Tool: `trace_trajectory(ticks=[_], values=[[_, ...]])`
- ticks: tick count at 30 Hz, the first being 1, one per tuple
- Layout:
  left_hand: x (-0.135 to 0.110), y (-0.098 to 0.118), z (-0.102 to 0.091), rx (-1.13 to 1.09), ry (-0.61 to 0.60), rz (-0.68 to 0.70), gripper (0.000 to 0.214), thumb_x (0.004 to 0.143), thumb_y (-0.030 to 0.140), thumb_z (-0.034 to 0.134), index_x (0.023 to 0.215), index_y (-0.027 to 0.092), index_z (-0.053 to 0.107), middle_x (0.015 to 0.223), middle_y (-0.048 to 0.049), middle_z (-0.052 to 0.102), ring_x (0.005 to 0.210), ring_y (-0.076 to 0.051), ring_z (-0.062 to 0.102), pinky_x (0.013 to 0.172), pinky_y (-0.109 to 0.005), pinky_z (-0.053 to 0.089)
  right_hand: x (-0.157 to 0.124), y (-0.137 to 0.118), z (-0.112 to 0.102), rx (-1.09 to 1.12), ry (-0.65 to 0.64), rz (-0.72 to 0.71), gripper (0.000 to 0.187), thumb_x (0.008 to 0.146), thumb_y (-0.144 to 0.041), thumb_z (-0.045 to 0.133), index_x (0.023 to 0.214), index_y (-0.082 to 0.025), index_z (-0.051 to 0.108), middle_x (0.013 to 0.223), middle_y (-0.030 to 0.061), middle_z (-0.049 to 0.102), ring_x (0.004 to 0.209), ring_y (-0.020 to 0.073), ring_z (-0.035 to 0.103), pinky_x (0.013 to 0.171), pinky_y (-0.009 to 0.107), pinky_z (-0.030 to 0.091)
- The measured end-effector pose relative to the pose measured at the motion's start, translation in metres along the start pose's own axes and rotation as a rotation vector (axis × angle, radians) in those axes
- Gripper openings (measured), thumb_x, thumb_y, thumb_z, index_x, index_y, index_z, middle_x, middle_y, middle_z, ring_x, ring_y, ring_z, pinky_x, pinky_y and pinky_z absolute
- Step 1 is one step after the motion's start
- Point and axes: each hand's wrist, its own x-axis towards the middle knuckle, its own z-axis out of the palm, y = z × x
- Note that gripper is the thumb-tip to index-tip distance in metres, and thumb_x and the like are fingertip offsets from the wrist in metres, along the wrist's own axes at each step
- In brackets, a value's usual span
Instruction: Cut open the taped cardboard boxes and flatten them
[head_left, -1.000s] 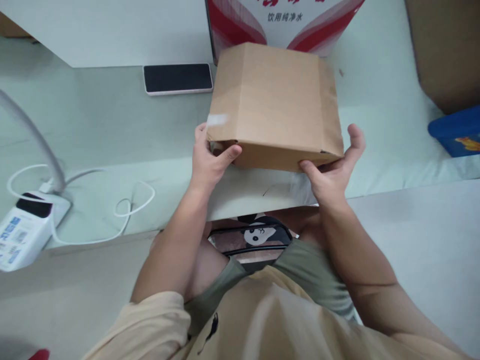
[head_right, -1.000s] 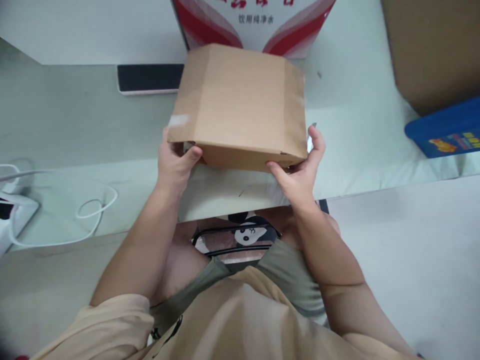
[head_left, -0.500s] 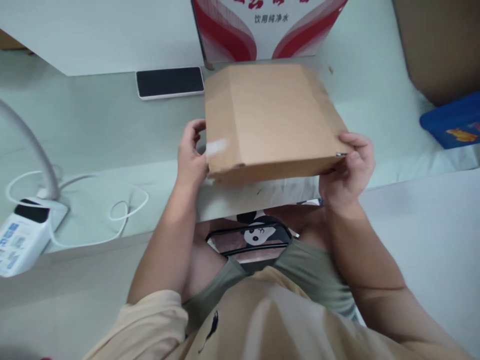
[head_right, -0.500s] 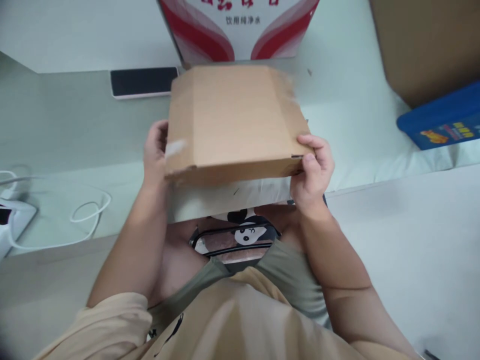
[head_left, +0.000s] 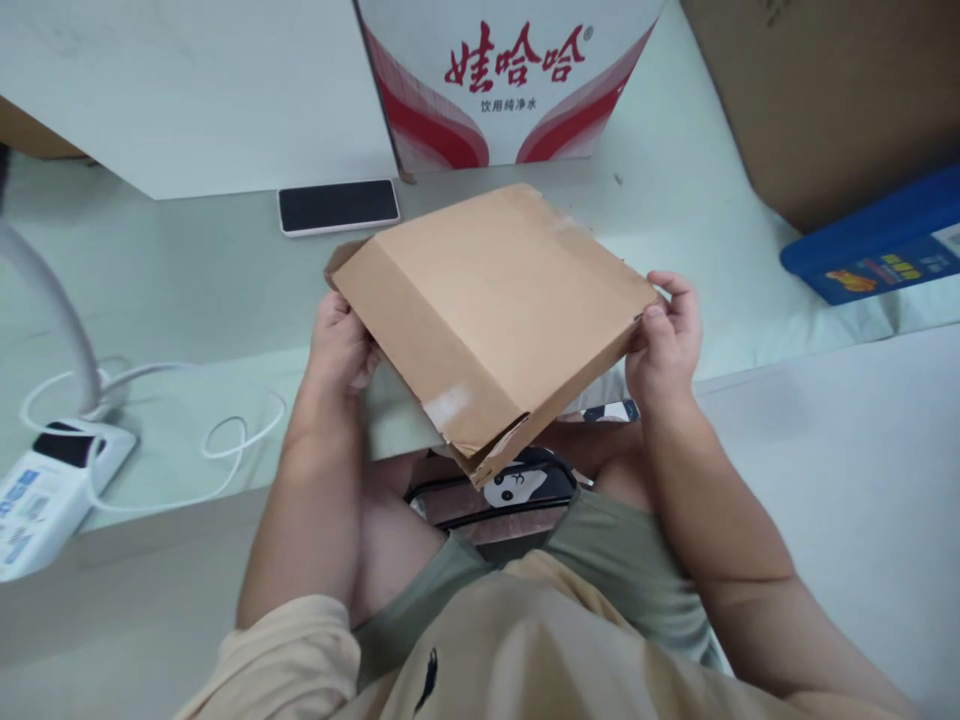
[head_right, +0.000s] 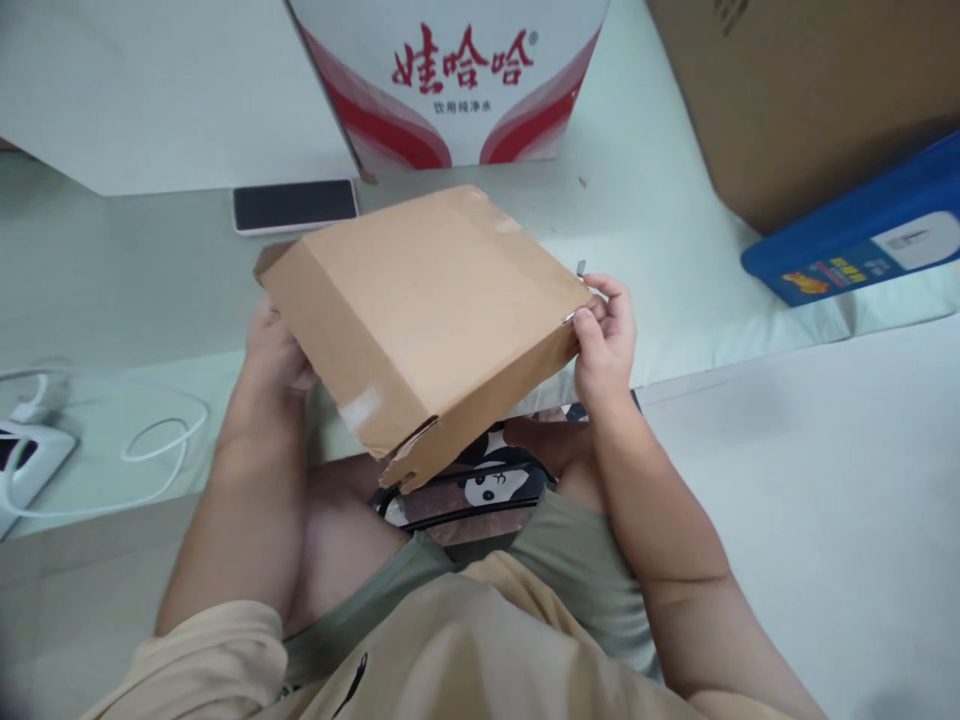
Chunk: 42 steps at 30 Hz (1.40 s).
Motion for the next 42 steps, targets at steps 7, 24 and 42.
trace_trajectory(ticks=[7,24,42], values=[[0.006,0.004,0.006,-0.079,0.206,-0.068,0.048,0.075,0.07,0.077,0.092,0.028,0.064,0.083,0.0046,0.077,0.09,-0.02,0.074,0.082,-0.044,0.063,0.001,-0.003,0.006,0.001,0.042,0.095,0.05,0.083,-0.064,0.063,0.12,-0.033,0.054,0.124,0.0054,0.063,0.12,0.0248,0.065,0.106,0.047,0.052],[-0.009,0.009,0.007,0.5,-0.249,0.35,0.047,0.082,0.018,0.062,0.125,0.032,0.077,0.137,-0.0053,0.07,0.127,-0.027,0.066,0.115,-0.044,0.052,0.002,-0.004,0.021,0.298,-0.079,0.701,0.044,0.062,-0.047,0.075,0.098,-0.024,0.062,0.103,0.0038,0.074,0.096,0.0261,0.073,0.087,0.043,0.064],[0.005,0.005,-0.014,0.454,0.01,0.264,0.044,0.091,0.062,0.063,0.12,0.03,0.073,0.133,-0.0084,0.068,0.133,-0.029,0.059,0.121,-0.049,0.043,-0.005,-0.02,0.011,0.043,-0.393,0.52,0.038,0.069,-0.039,0.071,0.105,-0.027,0.068,0.097,-0.0006,0.077,0.092,0.0254,0.072,0.083,0.042,0.058]])
